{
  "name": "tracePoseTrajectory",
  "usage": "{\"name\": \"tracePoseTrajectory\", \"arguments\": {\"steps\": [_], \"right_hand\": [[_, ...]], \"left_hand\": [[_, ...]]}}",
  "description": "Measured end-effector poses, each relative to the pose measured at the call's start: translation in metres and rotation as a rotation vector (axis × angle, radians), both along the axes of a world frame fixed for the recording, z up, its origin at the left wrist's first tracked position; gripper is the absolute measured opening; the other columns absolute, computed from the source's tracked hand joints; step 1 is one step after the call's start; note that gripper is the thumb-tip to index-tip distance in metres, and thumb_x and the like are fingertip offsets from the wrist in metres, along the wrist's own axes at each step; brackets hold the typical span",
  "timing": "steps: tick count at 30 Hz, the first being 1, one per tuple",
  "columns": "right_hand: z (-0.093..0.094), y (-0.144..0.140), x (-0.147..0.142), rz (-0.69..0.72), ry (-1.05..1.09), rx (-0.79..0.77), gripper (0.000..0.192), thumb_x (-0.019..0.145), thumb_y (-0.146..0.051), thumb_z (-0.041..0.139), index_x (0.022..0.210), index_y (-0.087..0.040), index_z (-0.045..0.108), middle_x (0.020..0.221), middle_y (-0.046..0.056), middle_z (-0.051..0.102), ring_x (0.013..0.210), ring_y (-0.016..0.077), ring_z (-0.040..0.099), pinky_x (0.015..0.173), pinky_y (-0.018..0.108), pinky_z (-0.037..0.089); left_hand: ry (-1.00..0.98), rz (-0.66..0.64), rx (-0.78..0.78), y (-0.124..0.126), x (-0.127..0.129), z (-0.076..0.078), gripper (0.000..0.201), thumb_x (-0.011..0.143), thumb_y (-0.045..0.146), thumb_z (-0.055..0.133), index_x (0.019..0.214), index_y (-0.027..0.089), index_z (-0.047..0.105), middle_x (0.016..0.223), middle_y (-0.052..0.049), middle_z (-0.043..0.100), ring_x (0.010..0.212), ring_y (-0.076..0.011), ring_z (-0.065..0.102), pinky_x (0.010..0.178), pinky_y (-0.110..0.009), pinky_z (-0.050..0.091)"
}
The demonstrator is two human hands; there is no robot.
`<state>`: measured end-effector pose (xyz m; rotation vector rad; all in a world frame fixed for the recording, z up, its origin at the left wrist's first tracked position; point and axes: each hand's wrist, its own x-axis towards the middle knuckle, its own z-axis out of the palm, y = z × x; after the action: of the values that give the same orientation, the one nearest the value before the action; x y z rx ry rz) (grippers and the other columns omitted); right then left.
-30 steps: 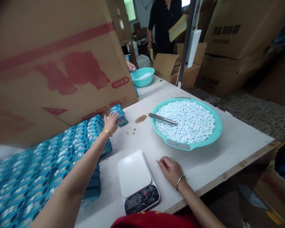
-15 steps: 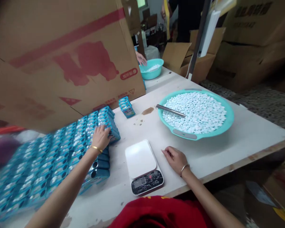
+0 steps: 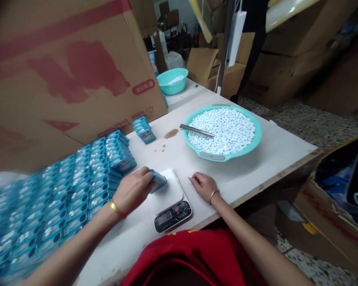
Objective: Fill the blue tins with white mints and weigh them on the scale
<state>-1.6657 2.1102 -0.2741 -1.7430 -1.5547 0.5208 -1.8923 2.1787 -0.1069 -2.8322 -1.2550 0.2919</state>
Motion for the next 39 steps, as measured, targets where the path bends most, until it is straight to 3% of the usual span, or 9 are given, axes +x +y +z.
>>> {"name": "tracePoseTrajectory", "arguments": {"steps": [4, 7, 11, 16, 19, 22, 30, 36, 39], "right_hand": [[0.000, 0.000, 0.000, -0.004, -0.002, 0.006, 0.036, 0.091, -0.048, 0.044, 0.072, -0.021, 0.057, 0.064, 0.000, 0.058, 0.058, 0.0134, 0.050, 0.058, 0.025, 0.035], [0.001, 0.000, 0.000, 0.008, 0.012, 0.007, 0.037, 0.091, -0.048, 0.042, 0.072, -0.021, 0.057, 0.063, 0.000, 0.057, 0.059, 0.0137, 0.050, 0.058, 0.025, 0.036], [0.001, 0.002, -0.001, 0.015, 0.020, -0.004, 0.038, 0.092, -0.050, 0.041, 0.072, -0.021, 0.056, 0.063, 0.001, 0.056, 0.058, 0.0141, 0.050, 0.058, 0.026, 0.036], [-0.002, 0.003, -0.001, 0.013, 0.024, 0.002, 0.036, 0.092, -0.047, 0.041, 0.072, -0.021, 0.057, 0.063, 0.001, 0.057, 0.059, 0.0145, 0.051, 0.059, 0.026, 0.038], [-0.002, 0.005, -0.001, 0.011, 0.022, 0.002, 0.036, 0.092, -0.047, 0.042, 0.072, -0.021, 0.056, 0.063, 0.000, 0.056, 0.059, 0.0148, 0.052, 0.060, 0.026, 0.038], [-0.002, 0.006, -0.001, 0.010, 0.019, -0.007, 0.035, 0.093, -0.047, 0.041, 0.073, -0.022, 0.055, 0.062, 0.000, 0.056, 0.059, 0.0148, 0.052, 0.060, 0.027, 0.038], [-0.002, 0.005, 0.001, 0.004, 0.036, -0.013, 0.035, 0.092, -0.047, 0.043, 0.072, -0.021, 0.055, 0.062, 0.000, 0.054, 0.058, 0.0137, 0.049, 0.059, 0.026, 0.037], [-0.001, 0.004, 0.001, -0.003, 0.039, -0.018, 0.034, 0.091, -0.047, 0.044, 0.073, -0.021, 0.058, 0.064, 0.001, 0.057, 0.059, 0.0141, 0.051, 0.059, 0.025, 0.037], [0.000, 0.002, -0.002, 0.001, 0.004, -0.010, 0.035, 0.092, -0.046, 0.043, 0.072, -0.021, 0.057, 0.063, 0.001, 0.056, 0.058, 0.0140, 0.050, 0.058, 0.025, 0.036]], "left_hand": [[-0.004, -0.041, -0.075, -0.016, 0.015, -0.010, 0.011, 0.087, 0.029, 0.049, 0.082, 0.021, 0.055, 0.088, -0.008, 0.062, 0.073, -0.0200, 0.061, 0.056, -0.030, 0.040], [-0.113, -0.075, -0.155, -0.001, 0.011, -0.009, 0.019, 0.082, 0.040, 0.057, 0.091, 0.023, 0.055, 0.087, -0.006, 0.065, 0.076, -0.0211, 0.062, 0.062, -0.031, 0.045], [-0.336, 0.096, -0.032, 0.076, -0.001, -0.015, 0.036, 0.087, 0.048, 0.047, 0.111, 0.021, 0.052, 0.108, -0.009, 0.064, 0.095, -0.0229, 0.062, 0.080, -0.034, 0.048], [-0.242, 0.379, 0.196, 0.195, -0.004, -0.053, 0.046, 0.089, 0.038, 0.044, 0.129, 0.015, 0.045, 0.145, -0.020, 0.035, 0.135, -0.0342, 0.030, 0.107, -0.052, 0.027], [-0.219, 0.415, 0.184, 0.232, 0.002, -0.073, 0.044, 0.089, 0.041, 0.044, 0.125, 0.017, 0.049, 0.150, -0.019, 0.027, 0.139, -0.0390, 0.019, 0.106, -0.063, 0.020], [-0.211, 0.409, 0.176, 0.242, 0.012, -0.080, 0.043, 0.089, 0.043, 0.042, 0.125, 0.021, 0.050, 0.151, -0.016, 0.026, 0.140, -0.0388, 0.016, 0.105, -0.066, 0.015], [-0.288, 0.305, 0.279, 0.207, 0.002, -0.045, 0.034, 0.084, 0.039, 0.053, 0.106, 0.016, 0.063, 0.148, -0.016, 0.033, 0.140, -0.0400, 0.016, 0.110, -0.064, 0.007], [-0.663, 0.183, 0.121, 0.105, -0.044, -0.006, 0.037, 0.089, 0.043, 0.044, 0.109, 0.018, 0.061, 0.128, -0.010, 0.056, 0.120, -0.0227, 0.051, 0.106, -0.041, 0.037], [-0.800, 0.293, -0.032, 0.047, -0.064, -0.006, 0.037, 0.088, 0.049, 0.044, 0.108, 0.023, 0.062, 0.115, -0.005, 0.064, 0.110, -0.0208, 0.059, 0.100, -0.036, 0.044]]}}
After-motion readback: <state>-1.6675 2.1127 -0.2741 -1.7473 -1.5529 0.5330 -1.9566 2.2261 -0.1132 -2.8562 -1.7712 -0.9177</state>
